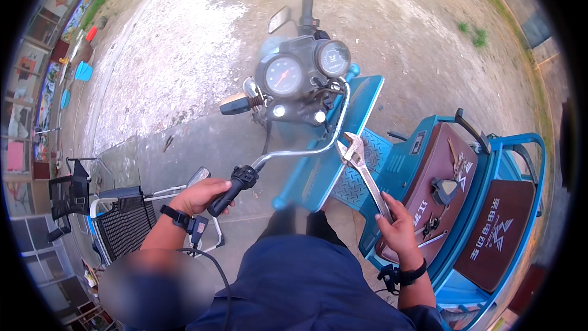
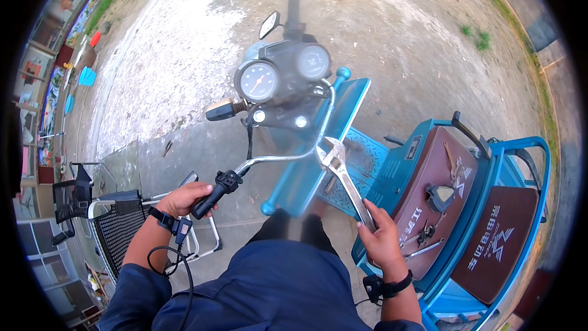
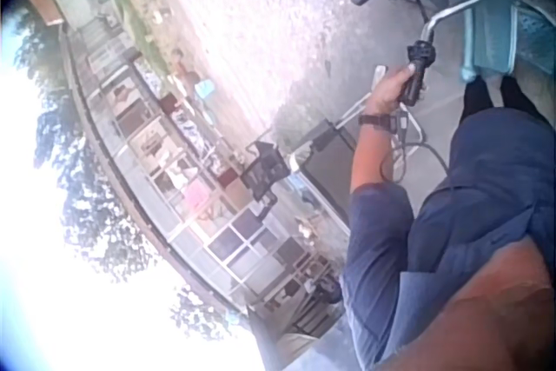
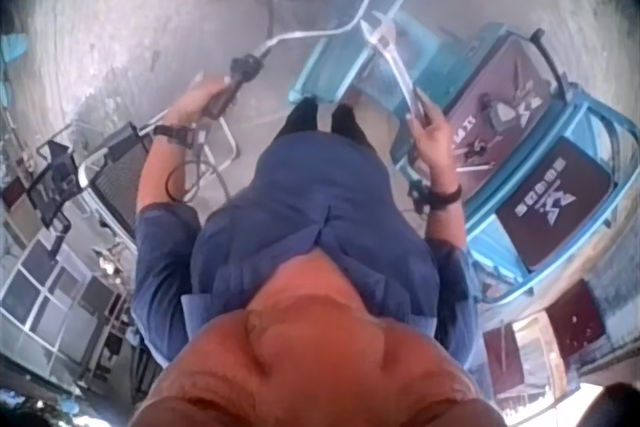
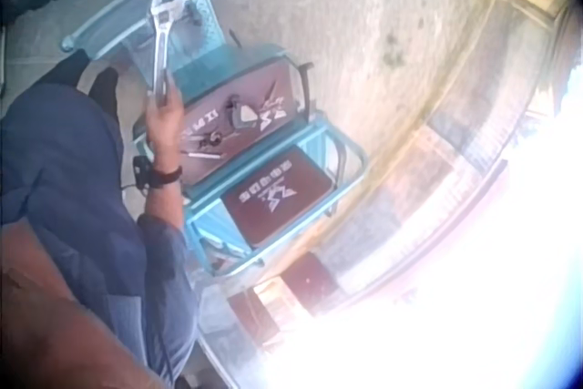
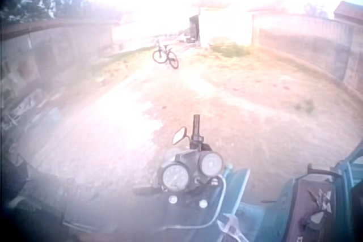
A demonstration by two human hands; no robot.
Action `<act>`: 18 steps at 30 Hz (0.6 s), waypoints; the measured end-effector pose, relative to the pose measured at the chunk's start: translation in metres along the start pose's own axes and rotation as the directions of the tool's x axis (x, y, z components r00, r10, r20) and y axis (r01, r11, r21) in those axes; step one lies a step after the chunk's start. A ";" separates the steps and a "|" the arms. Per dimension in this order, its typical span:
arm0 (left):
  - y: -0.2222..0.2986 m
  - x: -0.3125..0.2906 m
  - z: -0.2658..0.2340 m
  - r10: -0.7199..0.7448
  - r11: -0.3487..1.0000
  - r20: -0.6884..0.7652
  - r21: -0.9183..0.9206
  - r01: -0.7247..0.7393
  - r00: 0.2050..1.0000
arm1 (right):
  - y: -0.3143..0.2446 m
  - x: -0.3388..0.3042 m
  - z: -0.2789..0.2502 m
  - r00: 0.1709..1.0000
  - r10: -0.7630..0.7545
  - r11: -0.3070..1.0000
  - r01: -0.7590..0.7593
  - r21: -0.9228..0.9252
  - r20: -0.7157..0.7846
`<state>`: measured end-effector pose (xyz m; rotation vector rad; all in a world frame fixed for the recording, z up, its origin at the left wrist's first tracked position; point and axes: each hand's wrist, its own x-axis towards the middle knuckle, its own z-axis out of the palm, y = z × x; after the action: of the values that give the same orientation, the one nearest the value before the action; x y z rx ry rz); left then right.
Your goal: The person uses a wrench to tighten a bolt on the handlebar of a blue tricycle, then rotates the handlebars and operates a switch near the dashboard.
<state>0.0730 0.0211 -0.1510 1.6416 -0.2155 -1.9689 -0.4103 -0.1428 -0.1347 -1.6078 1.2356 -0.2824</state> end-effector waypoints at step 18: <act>-0.009 0.002 0.005 0.022 1.000 -0.101 -0.014 -0.024 0.995 | 0.005 0.092 -0.006 0.907 -0.421 0.828 0.382 -0.410 -0.007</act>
<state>0.0658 0.0263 -0.1554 1.7158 -0.1804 -1.8608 -0.3768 -0.2211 -0.1707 -2.2431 1.0583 -0.3947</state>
